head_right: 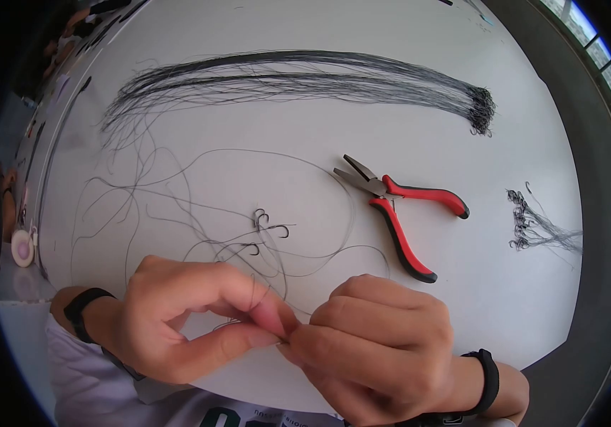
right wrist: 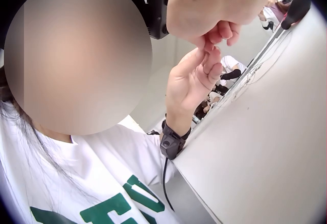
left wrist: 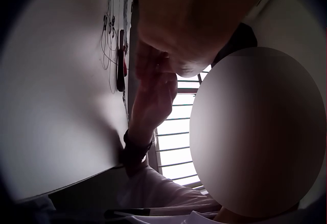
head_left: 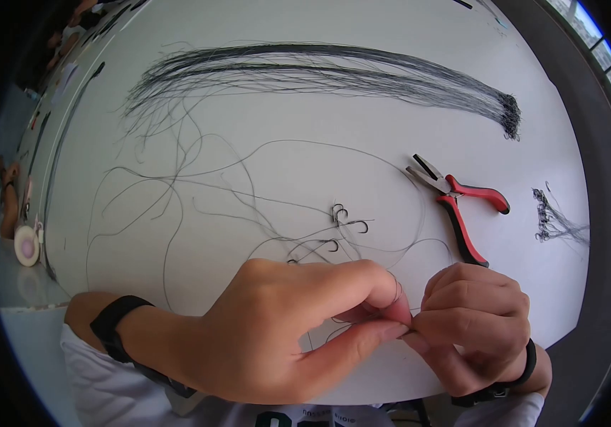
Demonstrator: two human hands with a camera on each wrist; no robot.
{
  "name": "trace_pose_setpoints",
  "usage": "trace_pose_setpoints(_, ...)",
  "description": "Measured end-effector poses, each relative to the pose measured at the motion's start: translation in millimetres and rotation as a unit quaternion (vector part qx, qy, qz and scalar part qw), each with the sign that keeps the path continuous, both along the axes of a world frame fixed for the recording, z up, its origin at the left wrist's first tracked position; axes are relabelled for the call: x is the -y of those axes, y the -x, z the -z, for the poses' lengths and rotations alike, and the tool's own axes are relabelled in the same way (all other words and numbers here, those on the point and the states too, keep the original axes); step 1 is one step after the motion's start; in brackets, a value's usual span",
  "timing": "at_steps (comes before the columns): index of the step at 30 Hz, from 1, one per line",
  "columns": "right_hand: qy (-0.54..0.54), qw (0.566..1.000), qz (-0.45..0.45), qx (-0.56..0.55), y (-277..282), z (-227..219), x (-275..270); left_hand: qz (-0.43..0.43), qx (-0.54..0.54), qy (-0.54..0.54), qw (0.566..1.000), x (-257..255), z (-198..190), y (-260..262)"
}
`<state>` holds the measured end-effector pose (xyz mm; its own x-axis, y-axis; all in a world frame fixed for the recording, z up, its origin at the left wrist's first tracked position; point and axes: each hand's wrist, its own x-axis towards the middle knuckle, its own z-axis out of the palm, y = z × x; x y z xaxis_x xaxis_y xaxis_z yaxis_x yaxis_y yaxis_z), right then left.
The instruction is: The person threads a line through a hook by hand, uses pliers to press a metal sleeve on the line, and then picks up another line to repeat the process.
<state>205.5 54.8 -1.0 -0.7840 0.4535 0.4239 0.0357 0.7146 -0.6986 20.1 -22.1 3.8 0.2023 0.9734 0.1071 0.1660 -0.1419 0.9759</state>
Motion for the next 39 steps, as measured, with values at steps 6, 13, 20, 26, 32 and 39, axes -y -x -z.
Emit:
trace_pose_setpoints(6,0.079,0.997,-0.018,-0.005,0,-1,-3,-0.003,-0.069,-0.107,0.992,-3,-3,6)
trace_pose_setpoints(13,0.369,0.925,-0.077,0.049,-6,-9,-9,-0.046,-0.043,-0.105,0.992,-4,0,2)
trace_pose_setpoints(20,0.553,0.827,-0.086,0.049,-9,-7,-11,-0.056,-0.061,-0.091,0.992,-3,0,1)
trace_pose_setpoints(26,0.602,0.792,-0.092,0.037,-9,-1,-11,-0.070,-0.063,-0.086,0.992,-1,4,-1)
trace_pose_setpoints(32,0.530,0.847,-0.034,0.029,-7,1,-10,-0.061,-0.069,-0.070,0.993,-2,4,3)
trace_pose_setpoints(39,0.469,0.883,0.025,0.020,-1,3,-9,-0.059,-0.039,-0.029,0.997,-5,8,5)
